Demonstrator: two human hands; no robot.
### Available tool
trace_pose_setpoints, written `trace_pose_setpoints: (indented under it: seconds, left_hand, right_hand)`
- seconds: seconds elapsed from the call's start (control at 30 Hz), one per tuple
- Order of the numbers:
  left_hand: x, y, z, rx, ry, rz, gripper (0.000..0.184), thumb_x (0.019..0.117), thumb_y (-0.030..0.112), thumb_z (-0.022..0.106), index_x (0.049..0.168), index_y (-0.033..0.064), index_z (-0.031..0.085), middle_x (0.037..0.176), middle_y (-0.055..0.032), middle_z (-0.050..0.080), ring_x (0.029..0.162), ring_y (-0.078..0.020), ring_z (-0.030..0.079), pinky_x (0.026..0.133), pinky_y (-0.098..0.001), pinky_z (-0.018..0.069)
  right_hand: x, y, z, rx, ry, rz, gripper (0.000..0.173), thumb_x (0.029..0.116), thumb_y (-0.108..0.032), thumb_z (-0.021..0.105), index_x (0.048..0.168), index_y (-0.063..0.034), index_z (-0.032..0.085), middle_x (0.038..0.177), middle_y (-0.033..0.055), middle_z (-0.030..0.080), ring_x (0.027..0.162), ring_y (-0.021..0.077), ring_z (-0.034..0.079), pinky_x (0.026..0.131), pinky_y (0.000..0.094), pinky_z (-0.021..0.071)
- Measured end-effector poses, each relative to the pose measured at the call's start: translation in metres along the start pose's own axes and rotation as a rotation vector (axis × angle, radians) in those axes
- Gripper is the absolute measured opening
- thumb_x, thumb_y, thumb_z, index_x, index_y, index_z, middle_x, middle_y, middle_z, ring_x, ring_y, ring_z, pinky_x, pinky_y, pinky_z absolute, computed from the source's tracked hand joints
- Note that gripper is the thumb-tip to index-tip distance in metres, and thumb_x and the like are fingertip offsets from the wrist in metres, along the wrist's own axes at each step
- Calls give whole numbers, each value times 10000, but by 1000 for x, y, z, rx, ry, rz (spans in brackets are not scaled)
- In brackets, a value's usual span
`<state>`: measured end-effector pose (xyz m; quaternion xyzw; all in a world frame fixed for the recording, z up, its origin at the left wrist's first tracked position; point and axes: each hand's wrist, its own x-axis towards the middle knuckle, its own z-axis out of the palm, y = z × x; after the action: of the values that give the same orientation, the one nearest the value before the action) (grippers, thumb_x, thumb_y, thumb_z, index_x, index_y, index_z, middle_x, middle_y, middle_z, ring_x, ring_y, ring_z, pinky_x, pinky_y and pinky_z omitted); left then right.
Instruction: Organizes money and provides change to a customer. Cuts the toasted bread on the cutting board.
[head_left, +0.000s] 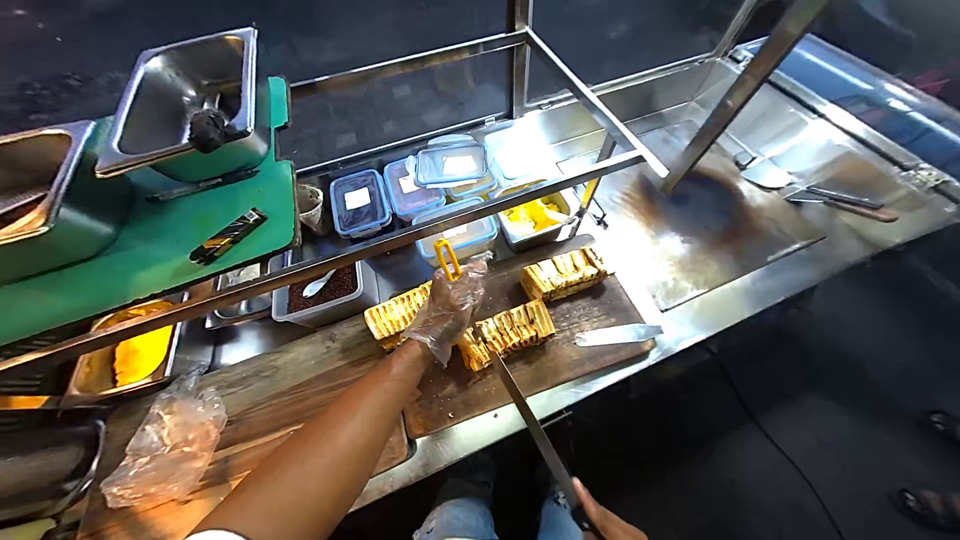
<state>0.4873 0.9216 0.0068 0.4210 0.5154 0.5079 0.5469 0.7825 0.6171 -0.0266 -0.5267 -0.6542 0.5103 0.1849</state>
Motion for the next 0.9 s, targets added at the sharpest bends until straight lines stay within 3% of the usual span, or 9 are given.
trace_pose_setpoints:
  seconds: [0.13,0.23,0.33,0.4,0.5,0.63,0.73,0.83,0.9]
  left_hand:
    - [-5,38,18,-14,-45,-143,186,1042,253,582,885,159,612,642,59,498,537,-47,459,507,-195,418]
    - [-33,125,34,-47,-138,36,132,1032,189,547,919,176,613,701,76,563,594,-20,516,561,-176,478]
    - [-59,184,31,64,-185,172,220,1025,290,544,826,231,616,634,90,495,509,-14,441,482,-157,415]
    - [-75,170,24,366,-92,65,219,995,315,560,849,173,642,668,19,570,515,-66,489,471,-211,432]
    - [-98,109,65,875,-111,-214,341,1007,423,625,1124,113,705,935,-38,713,797,-145,673,760,-374,584]
    - [-91,23,160,1161,-396,-169,445,1033,511,526,1130,131,736,1044,-75,727,993,-192,683,955,-413,533]
    - [-84,-21,184,1207,-451,-64,384,1030,465,521,1172,183,740,1100,-49,745,1045,-184,698,977,-419,539]
    - [-105,-19,173,1310,-283,-75,359,1032,430,530,1162,177,748,1092,-58,747,1041,-201,701,970,-429,544]
    - [-120,-5,151,1355,-6,-234,441,1059,460,486,1154,113,742,1065,-119,741,1025,-263,707,949,-483,550]
  right_hand:
    - [36,5,9,355,-76,198,567,1035,-93,503,1590,-116,392,885,139,686,560,174,582,556,392,552]
    - [29,10,-16,251,-90,39,551,1014,-53,526,1556,-48,431,1216,191,709,773,189,704,771,410,605]
    - [5,22,-50,86,75,-110,504,1000,-38,546,1499,8,497,1218,218,708,1001,247,732,940,426,590]
    - [-7,40,-74,-26,294,-127,484,968,-31,568,1446,39,547,1098,211,724,928,247,725,874,420,608]
    - [-18,75,-117,-60,549,-45,511,952,-55,614,1431,91,512,1275,243,676,1065,264,723,936,443,603]
    - [49,106,-179,364,685,317,515,895,-37,609,1383,15,453,1039,140,686,645,205,669,530,395,590]
    - [123,113,-207,615,623,456,492,983,-159,636,1415,-28,441,786,107,594,484,172,517,423,341,473]
    - [173,112,-203,609,621,551,408,933,-322,772,1132,-1,617,595,71,533,406,152,466,390,325,438]
    - [187,113,-195,585,607,572,316,909,-284,798,952,-1,662,563,69,541,389,155,462,385,329,433]
